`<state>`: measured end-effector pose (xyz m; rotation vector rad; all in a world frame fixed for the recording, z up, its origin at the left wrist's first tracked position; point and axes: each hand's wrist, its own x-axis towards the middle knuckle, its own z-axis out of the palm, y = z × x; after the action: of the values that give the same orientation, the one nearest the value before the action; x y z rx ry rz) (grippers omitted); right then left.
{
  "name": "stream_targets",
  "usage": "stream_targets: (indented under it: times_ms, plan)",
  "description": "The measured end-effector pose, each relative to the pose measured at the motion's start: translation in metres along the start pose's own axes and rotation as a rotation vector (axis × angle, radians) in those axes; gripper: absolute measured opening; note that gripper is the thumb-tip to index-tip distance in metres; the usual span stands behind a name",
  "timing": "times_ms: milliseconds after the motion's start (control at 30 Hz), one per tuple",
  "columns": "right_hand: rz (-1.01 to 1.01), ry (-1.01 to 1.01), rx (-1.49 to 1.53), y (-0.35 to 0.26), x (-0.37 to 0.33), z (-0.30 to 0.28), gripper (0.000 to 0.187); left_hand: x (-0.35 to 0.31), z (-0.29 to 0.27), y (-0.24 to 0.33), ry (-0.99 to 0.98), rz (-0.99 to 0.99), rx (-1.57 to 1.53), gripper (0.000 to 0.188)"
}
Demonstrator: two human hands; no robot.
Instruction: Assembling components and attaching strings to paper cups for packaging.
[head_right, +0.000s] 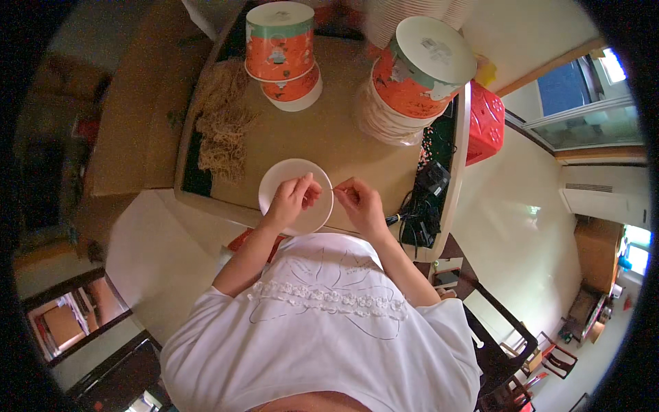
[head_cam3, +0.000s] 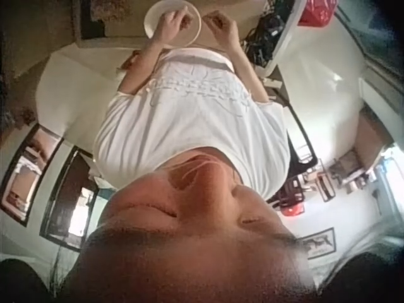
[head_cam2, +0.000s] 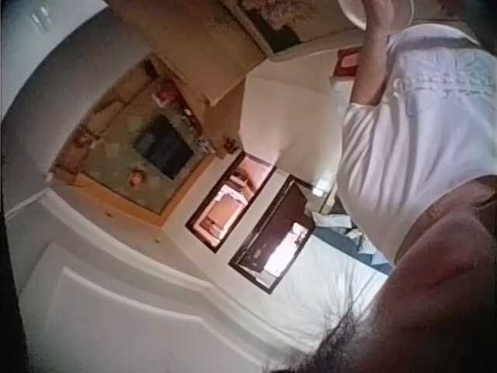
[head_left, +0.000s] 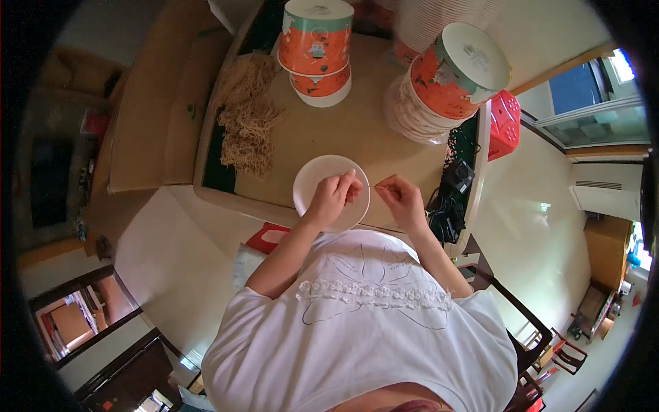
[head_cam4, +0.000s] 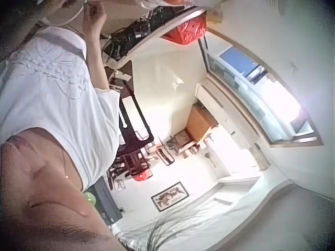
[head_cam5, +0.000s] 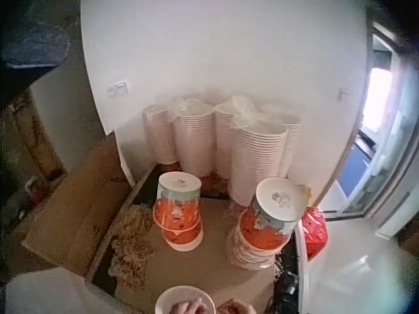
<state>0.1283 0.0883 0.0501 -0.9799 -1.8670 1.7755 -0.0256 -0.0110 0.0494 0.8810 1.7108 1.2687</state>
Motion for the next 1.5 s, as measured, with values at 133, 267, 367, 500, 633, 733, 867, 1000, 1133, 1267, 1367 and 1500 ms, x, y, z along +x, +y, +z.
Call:
stream_targets:
  times_ms: [133, 267, 367, 500, 633, 733, 867, 1000, 1133, 1267, 1367, 1500]
  plan:
    - [-0.011, -0.035, -0.045, -0.007, -0.002, 0.001, 0.005, 0.003, 0.002, -0.007, -0.255, -0.409, -0.413, 0.037]
    - [-0.018, -0.048, -0.143, -0.022, -0.003, -0.002, 0.005, 0.003, 0.002, -0.005, -0.275, -0.455, -0.567, 0.034]
    - [-0.016, -0.052, -0.150, -0.012, -0.001, -0.009, 0.006, 0.002, -0.007, -0.005, -0.303, -0.458, -0.558, 0.032]
    - [-0.014, -0.066, -0.141, -0.015, -0.001, -0.009, 0.006, 0.002, -0.004, 0.006, -0.321, -0.634, -0.580, 0.026]
    - [0.002, -0.108, -0.125, -0.017, -0.003, -0.009, 0.007, 0.001, 0.000, -0.007, -0.447, -0.548, -0.757, 0.024]
    - [0.023, -0.152, -0.200, -0.017, -0.003, -0.010, 0.007, -0.001, -0.002, -0.010, -0.453, -0.486, -0.705, 0.021]
    - [0.074, -0.199, -0.207, -0.008, -0.001, -0.006, 0.008, -0.005, 0.001, -0.018, -0.374, -0.366, -0.632, 0.015]
    - [0.128, -0.233, -0.221, 0.002, -0.005, -0.002, 0.007, -0.016, 0.004, -0.035, -0.323, -0.328, -0.667, 0.013]
    - [0.215, -0.217, -0.172, 0.013, -0.012, 0.000, 0.008, -0.023, 0.009, -0.043, -0.251, -0.321, -0.683, 0.008]
    - [0.232, -0.157, -0.102, 0.009, -0.014, 0.003, 0.009, -0.028, 0.023, -0.041, -0.003, 0.033, -0.238, 0.009]
    - [0.217, -0.124, -0.186, 0.002, -0.012, 0.001, 0.007, -0.025, 0.026, -0.038, -0.002, 0.057, -0.134, 0.018]
    - [0.090, 0.007, -0.134, 0.016, 0.001, -0.009, 0.007, -0.019, 0.042, -0.047, 0.303, 0.344, 0.467, 0.053]
